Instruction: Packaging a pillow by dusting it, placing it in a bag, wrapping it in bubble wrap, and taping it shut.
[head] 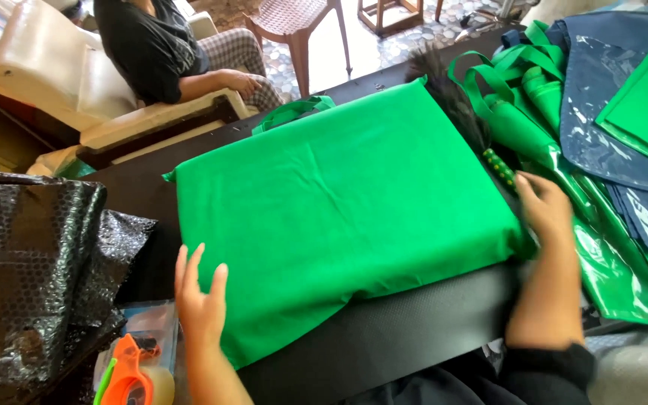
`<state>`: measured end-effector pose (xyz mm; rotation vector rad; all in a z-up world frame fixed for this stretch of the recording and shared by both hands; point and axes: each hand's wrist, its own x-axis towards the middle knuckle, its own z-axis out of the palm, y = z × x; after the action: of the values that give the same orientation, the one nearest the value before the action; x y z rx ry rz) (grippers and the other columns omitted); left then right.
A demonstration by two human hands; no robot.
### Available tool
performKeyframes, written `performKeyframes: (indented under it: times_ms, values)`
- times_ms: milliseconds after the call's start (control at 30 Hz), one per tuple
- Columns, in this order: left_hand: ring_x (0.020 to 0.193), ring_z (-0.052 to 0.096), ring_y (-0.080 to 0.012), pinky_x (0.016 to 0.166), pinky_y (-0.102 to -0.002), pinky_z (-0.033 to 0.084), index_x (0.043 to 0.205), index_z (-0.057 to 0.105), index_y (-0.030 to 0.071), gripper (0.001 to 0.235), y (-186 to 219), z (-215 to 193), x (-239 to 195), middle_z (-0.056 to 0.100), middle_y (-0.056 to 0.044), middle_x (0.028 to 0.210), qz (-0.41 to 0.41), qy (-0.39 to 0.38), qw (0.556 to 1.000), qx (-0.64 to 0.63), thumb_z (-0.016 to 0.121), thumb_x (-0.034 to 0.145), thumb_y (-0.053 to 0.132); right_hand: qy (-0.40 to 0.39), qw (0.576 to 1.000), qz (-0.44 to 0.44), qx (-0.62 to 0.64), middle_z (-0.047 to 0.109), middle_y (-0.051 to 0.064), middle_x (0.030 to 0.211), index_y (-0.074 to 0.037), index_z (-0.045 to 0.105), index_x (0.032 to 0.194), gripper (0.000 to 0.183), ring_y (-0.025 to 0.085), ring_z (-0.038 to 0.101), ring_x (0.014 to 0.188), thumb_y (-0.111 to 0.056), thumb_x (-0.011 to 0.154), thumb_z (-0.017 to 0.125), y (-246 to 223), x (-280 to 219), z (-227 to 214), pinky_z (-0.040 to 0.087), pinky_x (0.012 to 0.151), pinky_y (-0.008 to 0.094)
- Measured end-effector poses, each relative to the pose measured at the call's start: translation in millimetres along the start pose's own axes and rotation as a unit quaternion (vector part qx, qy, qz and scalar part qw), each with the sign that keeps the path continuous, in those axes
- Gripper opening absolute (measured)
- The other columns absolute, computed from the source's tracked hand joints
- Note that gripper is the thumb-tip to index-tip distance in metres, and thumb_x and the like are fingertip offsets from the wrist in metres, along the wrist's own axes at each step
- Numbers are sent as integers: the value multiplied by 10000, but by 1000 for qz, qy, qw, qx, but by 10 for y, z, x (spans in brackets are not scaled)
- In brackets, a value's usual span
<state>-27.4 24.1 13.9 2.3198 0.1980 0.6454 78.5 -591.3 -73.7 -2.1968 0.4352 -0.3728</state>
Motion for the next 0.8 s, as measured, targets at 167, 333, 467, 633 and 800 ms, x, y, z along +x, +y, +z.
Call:
performKeyframes:
  times_ms: [167,333,467,633,800]
  values:
    - [1581,201,-194,1247,-398,200,1635,203,270,828,-32,-222,-356,210,-15,1723,-266,-100,955,-79,570,899,365,-187,971,139,56,523,135,1546,-191,510,1543,696,281,483,1414,-392,880,582,213,-731,-400,344,1171,455]
    - [1456,412,-278,1167,-431,315,1619,286,236,842,-490,21,-594,410,-83,1616,-287,-29,956,-53,561,858,467,-166,981,99,12,676,68,1372,-179,581,1492,699,215,600,1228,-248,817,750,-141,-949,-385,418,1036,360]
    - [1377,497,-400,1130,-519,364,1630,236,340,780,-176,30,-533,476,-56,1584,-369,-82,926,-8,451,897,494,-192,979,58,-26,755,121,860,-152,720,1234,292,244,698,829,-280,978,661,-62,-828,-355,485,772,390]
    - [1438,411,-402,1156,-545,317,1644,155,322,787,-117,113,-525,342,-70,1658,-352,-117,928,33,371,923,551,-131,991,-1,-4,756,71,903,-135,753,1189,219,210,681,825,-259,1029,668,367,-645,-338,485,796,369]
    - [1396,523,-280,1174,-387,357,1635,201,214,806,97,443,-534,535,-97,1534,-303,-151,939,-65,479,926,479,-8,996,-90,-15,505,14,793,-55,656,950,230,171,418,786,-186,1135,697,967,-242,-710,335,716,370]
